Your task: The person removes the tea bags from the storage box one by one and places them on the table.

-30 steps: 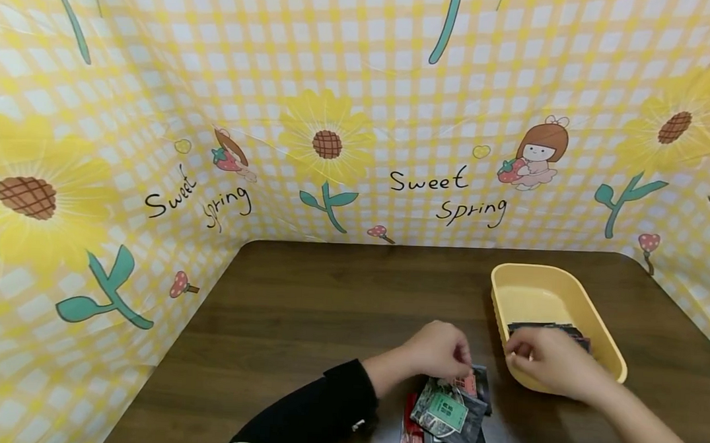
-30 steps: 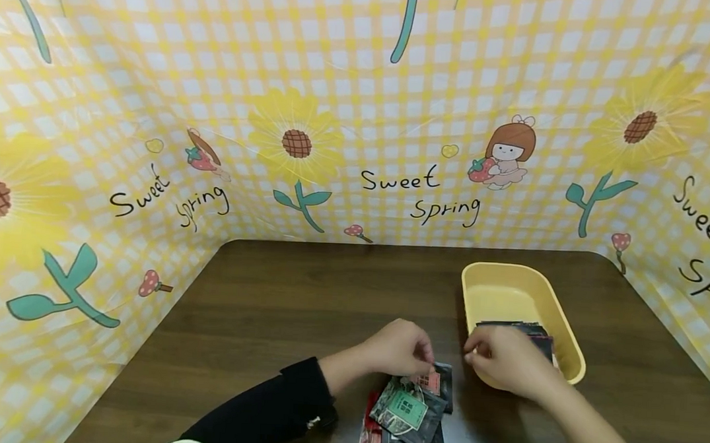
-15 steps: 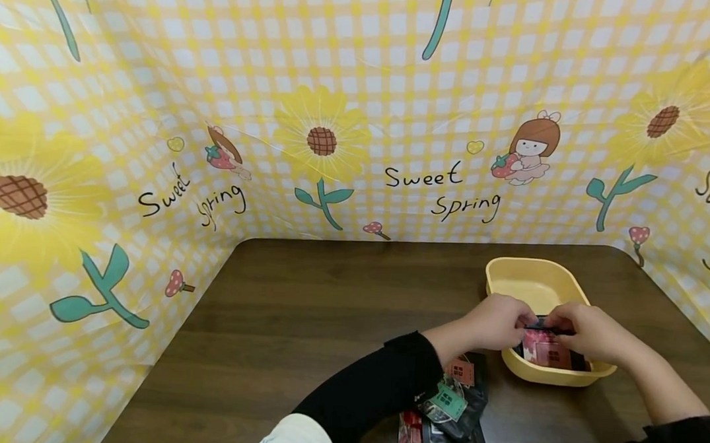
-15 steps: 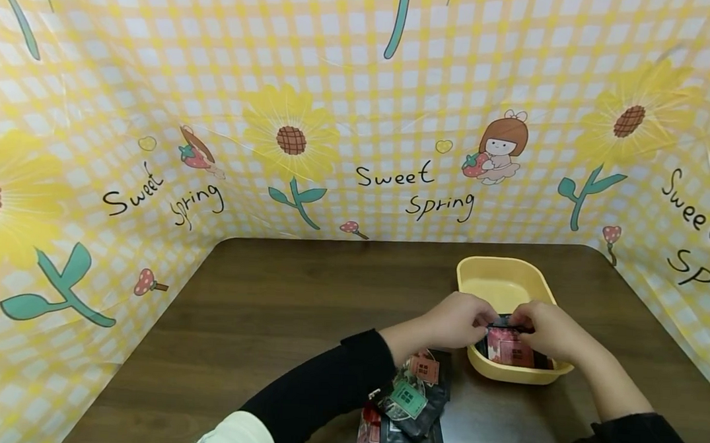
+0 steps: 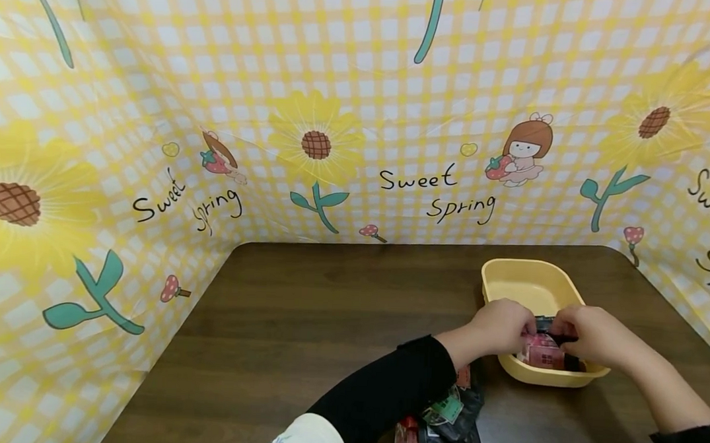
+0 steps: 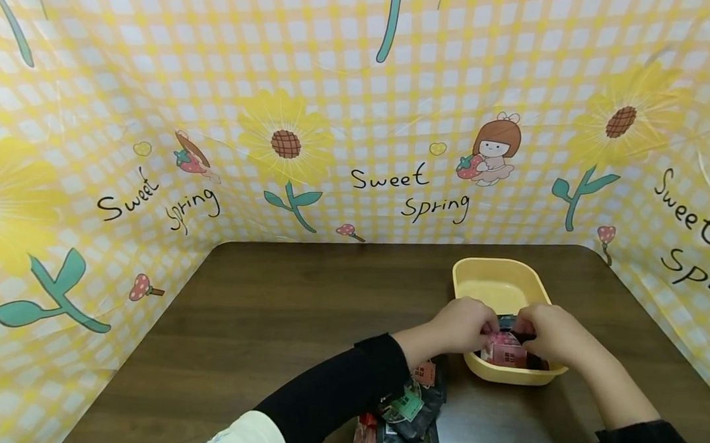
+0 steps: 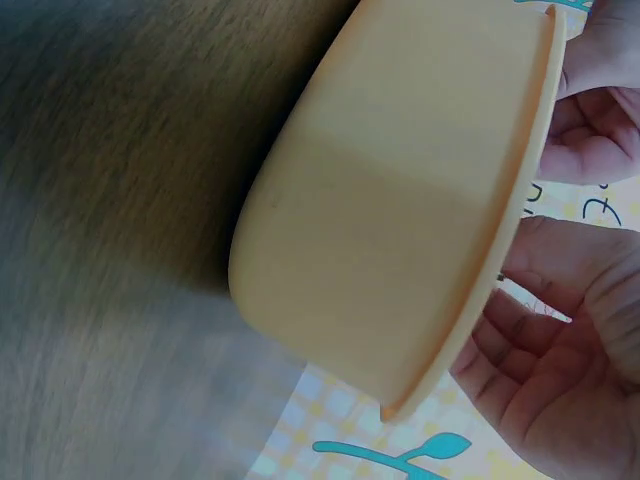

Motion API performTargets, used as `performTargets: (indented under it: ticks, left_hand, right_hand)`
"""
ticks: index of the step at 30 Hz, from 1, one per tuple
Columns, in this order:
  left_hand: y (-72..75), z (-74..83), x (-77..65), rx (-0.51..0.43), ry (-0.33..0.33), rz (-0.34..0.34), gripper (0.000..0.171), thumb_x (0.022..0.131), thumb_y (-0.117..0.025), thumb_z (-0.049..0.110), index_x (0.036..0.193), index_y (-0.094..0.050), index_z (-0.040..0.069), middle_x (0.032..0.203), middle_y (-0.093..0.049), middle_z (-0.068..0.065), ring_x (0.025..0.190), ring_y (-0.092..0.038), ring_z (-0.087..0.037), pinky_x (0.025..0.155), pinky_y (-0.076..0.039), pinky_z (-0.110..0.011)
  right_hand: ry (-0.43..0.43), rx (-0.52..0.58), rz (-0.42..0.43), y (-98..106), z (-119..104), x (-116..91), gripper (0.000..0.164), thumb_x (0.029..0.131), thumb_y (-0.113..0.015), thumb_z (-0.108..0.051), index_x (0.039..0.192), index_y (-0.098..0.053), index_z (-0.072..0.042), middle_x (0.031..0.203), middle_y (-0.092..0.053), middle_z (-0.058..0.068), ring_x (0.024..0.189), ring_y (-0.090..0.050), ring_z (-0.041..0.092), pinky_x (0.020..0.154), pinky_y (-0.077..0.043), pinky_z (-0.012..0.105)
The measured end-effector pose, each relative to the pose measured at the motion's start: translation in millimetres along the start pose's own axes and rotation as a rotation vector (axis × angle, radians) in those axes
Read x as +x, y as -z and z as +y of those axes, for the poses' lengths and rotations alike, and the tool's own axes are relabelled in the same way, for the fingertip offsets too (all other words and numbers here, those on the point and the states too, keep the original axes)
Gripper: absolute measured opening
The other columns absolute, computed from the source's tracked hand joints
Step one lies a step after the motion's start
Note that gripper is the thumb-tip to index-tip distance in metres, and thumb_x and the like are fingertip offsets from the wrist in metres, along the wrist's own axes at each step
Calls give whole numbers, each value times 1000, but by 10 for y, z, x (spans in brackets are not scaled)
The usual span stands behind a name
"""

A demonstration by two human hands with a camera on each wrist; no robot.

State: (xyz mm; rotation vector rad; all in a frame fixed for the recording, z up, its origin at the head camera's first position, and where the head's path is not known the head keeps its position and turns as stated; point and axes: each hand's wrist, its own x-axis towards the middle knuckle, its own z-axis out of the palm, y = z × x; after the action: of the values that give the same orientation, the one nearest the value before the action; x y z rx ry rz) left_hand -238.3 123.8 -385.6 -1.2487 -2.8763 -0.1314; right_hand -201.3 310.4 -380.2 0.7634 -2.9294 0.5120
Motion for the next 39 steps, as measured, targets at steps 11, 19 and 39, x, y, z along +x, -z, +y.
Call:
performTargets:
  ticks: [11,19,39]
  left_hand:
    - [234,-185,-218,-288,-25,162,10,91,-70,21,96,-78,23,81,-69,20,63,-49,12,61,-37,-5]
    - [573,-490,-563,-710,27,246,6,87,-75,15,93,-76,13,79,-70,13,68,-58,8,64,-48,-11]
    - [-127,-1003,-1507,-1254,354,-161,5,81,-73,-8,85,-73,-5,72,-70,-11,59,-65,-15,64,-58,-39]
  right_hand:
    - [56,33,106,332,-154,-44,17,80,-77,-1,80,-67,-15,74,-61,-15,63,-51,-4,53,-44,25]
    - [144,91,254,474,-472,60,19,80,-75,5,89,-69,-11,74,-61,-14,60,-50,-4,50,-43,23]
    - [29,512,-141,-708,-1102,217,9,91,-66,-3,93,-58,-7,60,-50,-6,36,-45,3,33,-42,26]
